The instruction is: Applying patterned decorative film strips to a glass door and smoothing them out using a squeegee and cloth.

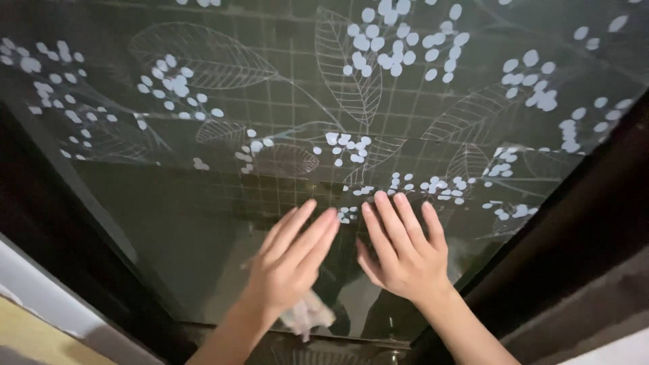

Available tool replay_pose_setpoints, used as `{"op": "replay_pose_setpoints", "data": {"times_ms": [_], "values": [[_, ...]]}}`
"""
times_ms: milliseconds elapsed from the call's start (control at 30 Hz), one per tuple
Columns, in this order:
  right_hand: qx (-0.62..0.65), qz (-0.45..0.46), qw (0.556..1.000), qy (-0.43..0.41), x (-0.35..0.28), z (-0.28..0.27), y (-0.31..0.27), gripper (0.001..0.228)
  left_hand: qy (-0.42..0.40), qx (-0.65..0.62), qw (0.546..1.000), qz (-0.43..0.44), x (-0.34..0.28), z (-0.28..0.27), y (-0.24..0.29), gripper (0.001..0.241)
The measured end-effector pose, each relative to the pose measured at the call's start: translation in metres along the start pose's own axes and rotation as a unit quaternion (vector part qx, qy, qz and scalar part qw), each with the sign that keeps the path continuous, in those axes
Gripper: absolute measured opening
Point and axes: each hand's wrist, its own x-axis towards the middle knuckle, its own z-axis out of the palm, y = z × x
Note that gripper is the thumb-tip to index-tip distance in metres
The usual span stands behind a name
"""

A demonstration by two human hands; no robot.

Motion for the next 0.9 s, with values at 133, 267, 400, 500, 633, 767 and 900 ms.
{"op": "replay_pose_setpoints", "data": {"times_ms": [133,267,400,500,633,767,900], "values": [[-0.007,0.004,1.0,-0.013,0.022,-0.017,-0.005,0.036,-0.087,-0.089,0.991,-0.037,-0.053,-0.044,-0.004,0.025],[0.02,-0.032,0.997,-0.06,0.032,-0.021,-0.008,0.041,-0.418,-0.176,0.885,-0.105,-0.126,-0.104,-0.004,0.061],[0.001,-0.055,0.995,-0.081,0.031,-0.022,-0.011,0.046,-0.455,-0.145,0.871,-0.119,-0.213,-0.132,-0.028,0.045],[-0.019,-0.053,0.993,-0.107,0.034,-0.025,-0.019,0.055,-0.393,-0.146,0.901,-0.111,-0.222,-0.159,-0.056,0.037],[-0.038,-0.005,0.985,-0.165,0.025,-0.03,-0.031,0.072,-0.425,-0.191,0.871,-0.154,-0.219,-0.185,-0.067,0.037],[-0.079,0.1,0.973,-0.19,0.001,-0.021,-0.053,0.082,-0.331,-0.222,0.908,-0.127,-0.224,-0.201,-0.059,0.032],[-0.062,0.219,0.962,-0.15,-0.023,-0.011,-0.067,0.087,-0.514,-0.196,0.764,-0.336,-0.223,-0.213,-0.045,0.041]]}}
